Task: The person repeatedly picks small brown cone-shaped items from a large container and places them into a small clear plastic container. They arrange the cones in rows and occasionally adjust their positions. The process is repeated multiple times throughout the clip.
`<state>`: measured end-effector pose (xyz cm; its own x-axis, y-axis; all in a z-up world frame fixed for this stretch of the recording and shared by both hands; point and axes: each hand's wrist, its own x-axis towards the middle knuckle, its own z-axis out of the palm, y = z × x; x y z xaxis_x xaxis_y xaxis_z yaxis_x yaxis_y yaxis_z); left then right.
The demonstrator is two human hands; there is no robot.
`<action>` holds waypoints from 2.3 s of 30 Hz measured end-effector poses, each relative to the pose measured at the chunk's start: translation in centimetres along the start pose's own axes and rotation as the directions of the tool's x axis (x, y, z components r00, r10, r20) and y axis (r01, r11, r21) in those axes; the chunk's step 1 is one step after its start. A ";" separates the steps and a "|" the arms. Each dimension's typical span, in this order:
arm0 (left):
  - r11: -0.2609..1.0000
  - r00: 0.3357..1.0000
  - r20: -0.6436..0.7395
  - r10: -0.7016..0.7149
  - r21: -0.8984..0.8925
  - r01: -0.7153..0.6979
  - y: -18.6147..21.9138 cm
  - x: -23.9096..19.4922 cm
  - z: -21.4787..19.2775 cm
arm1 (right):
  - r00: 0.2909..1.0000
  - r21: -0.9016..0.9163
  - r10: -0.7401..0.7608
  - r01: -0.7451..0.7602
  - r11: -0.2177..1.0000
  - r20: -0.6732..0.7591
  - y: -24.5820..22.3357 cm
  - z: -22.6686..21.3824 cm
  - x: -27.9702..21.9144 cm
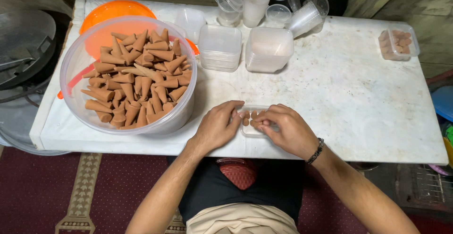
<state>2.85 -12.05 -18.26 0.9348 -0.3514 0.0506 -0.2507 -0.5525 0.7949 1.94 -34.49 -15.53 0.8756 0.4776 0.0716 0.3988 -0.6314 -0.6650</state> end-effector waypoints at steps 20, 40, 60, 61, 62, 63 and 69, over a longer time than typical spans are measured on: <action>0.962 0.996 0.074 -0.054 -0.265 0.072 -2.7 0.7 2.5 | 0.921 -0.514 0.181 0.024 0.857 0.345 -0.1 3.4 3.2; 0.989 0.997 0.026 -0.073 -0.123 0.075 0.9 -1.3 -0.5 | 0.949 -0.401 0.171 -0.053 0.915 0.264 -6.7 -4.1 3.2; 0.867 0.882 -0.260 0.392 0.427 -0.259 6.7 -6.1 -22.3 | 0.903 0.292 -0.306 0.393 0.872 -0.301 -14.7 0.3 15.6; 0.865 0.881 -0.264 0.393 0.430 -0.258 5.6 -5.1 -23.0 | 0.901 0.291 -0.311 0.398 0.870 -0.301 -14.2 0.9 16.3; 0.868 0.907 -0.277 0.318 0.469 -0.161 4.6 -4.1 -23.8 | 0.897 0.347 -0.290 0.403 0.847 -0.333 -13.8 1.5 17.1; 0.861 0.925 -0.293 0.242 0.504 -0.065 3.5 -3.0 -24.5 | 0.893 0.400 -0.265 0.407 0.821 -0.364 -13.2 2.1 17.8; 0.808 0.983 -0.137 0.123 0.588 -0.019 2.0 1.6 -25.2 | 0.869 0.386 -0.252 0.427 0.818 -0.426 -12.7 3.5 17.9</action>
<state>10.16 5.35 -1.30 0.9225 -0.3096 0.2304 -0.3683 -0.8847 0.2858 11.57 -15.78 -8.36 0.7763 0.3138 0.5467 0.5946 -0.0764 -0.8004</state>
